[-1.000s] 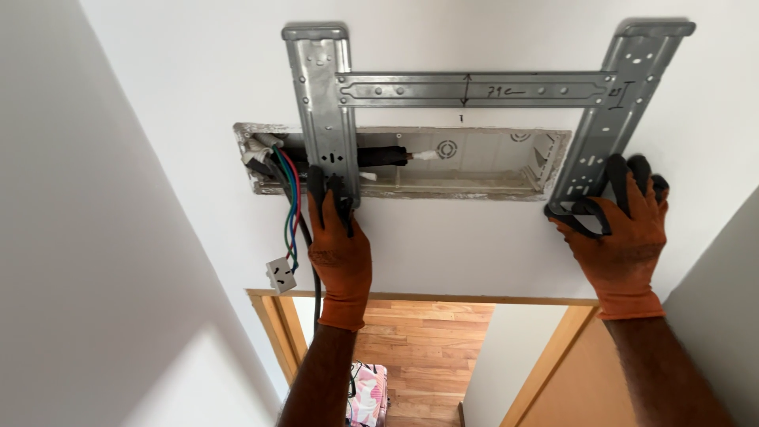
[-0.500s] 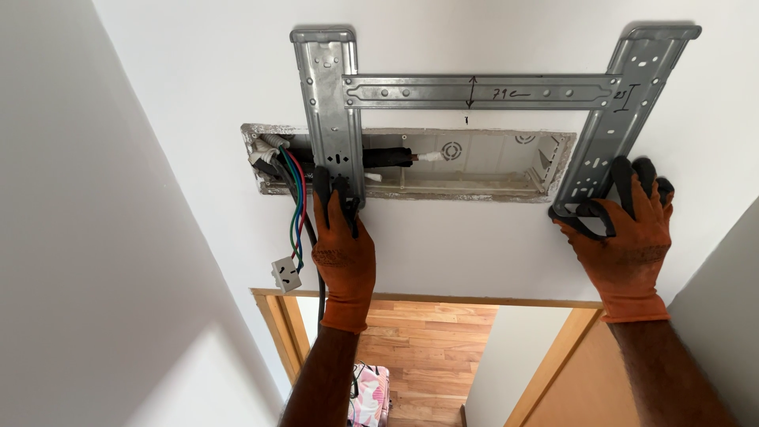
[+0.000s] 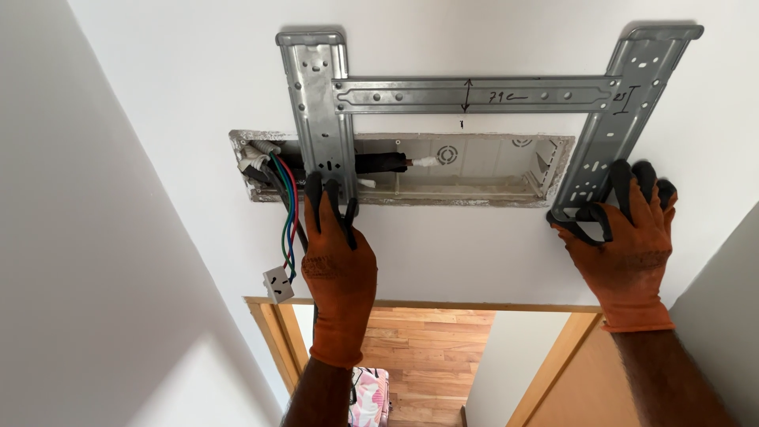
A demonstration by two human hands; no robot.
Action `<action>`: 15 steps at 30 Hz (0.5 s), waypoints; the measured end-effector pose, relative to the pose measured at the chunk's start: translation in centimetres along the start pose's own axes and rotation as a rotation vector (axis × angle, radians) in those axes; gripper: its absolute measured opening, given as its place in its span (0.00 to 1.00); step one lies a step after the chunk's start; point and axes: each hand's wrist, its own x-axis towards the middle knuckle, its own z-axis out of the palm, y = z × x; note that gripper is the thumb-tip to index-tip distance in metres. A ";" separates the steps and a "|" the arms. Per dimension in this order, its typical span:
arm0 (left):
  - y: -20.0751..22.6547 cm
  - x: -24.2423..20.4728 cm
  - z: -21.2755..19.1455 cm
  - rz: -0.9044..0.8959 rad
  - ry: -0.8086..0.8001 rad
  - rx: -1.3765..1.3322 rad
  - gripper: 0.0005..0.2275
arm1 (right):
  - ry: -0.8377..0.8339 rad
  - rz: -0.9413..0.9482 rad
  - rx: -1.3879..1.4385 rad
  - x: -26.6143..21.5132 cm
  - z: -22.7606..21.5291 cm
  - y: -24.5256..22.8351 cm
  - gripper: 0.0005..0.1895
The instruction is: Leveling a metal mounting bracket against a wall and marking the drill holes with a marker.
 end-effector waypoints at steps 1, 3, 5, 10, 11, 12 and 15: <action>0.3 -0.1 0.0 0.000 0.011 0.051 0.27 | -0.002 0.002 -0.006 0.0 0.0 0.0 0.25; 1.4 -0.1 -0.1 -0.001 0.022 0.101 0.27 | -0.004 0.003 -0.012 0.0 0.2 0.2 0.25; 3.2 0.1 -0.5 0.177 0.018 0.022 0.32 | 0.003 -0.009 -0.040 -0.1 0.3 0.4 0.26; 7.4 1.5 0.0 0.469 -0.008 0.145 0.35 | 0.010 -0.017 -0.027 0.1 0.0 0.1 0.26; 8.1 1.8 0.2 0.552 0.002 0.211 0.37 | -0.001 -0.008 -0.027 0.1 0.0 0.0 0.26; 8.3 2.1 0.9 0.551 0.002 0.210 0.37 | 0.000 -0.008 -0.027 0.0 0.0 0.1 0.26; 9.0 2.8 2.5 0.573 -0.022 0.210 0.38 | -0.017 0.014 -0.028 0.1 -0.1 0.1 0.26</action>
